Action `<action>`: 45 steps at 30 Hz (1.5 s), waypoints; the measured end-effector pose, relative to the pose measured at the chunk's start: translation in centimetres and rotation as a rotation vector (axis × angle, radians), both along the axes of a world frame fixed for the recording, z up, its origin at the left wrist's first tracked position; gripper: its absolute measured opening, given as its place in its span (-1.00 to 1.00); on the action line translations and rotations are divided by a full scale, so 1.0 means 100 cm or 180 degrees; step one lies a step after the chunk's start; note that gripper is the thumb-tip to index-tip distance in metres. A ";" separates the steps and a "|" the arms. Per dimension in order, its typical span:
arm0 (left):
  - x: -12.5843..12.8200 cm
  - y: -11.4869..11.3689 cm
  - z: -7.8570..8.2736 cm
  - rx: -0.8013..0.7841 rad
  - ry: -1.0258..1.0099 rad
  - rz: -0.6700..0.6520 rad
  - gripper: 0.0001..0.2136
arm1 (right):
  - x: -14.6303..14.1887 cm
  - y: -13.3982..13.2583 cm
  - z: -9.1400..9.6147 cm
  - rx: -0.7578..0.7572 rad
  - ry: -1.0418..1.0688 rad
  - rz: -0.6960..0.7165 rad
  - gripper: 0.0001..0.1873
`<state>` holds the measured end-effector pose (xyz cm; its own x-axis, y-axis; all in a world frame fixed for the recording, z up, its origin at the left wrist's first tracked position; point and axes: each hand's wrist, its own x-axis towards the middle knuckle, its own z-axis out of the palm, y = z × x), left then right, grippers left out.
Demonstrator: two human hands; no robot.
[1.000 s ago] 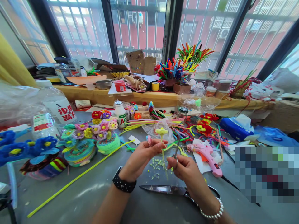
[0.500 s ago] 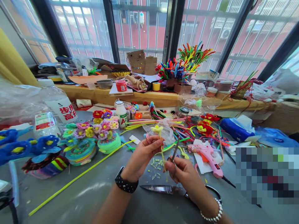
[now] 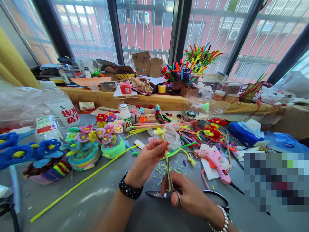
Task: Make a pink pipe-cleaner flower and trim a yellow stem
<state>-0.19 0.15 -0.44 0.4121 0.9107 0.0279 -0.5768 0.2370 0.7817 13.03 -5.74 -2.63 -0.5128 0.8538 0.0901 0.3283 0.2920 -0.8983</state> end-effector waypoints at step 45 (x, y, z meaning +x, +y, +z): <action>0.003 0.001 -0.003 -0.0079 -0.0108 0.0174 -0.91 | -0.008 0.003 -0.007 0.0024 0.0060 -0.0458 -0.30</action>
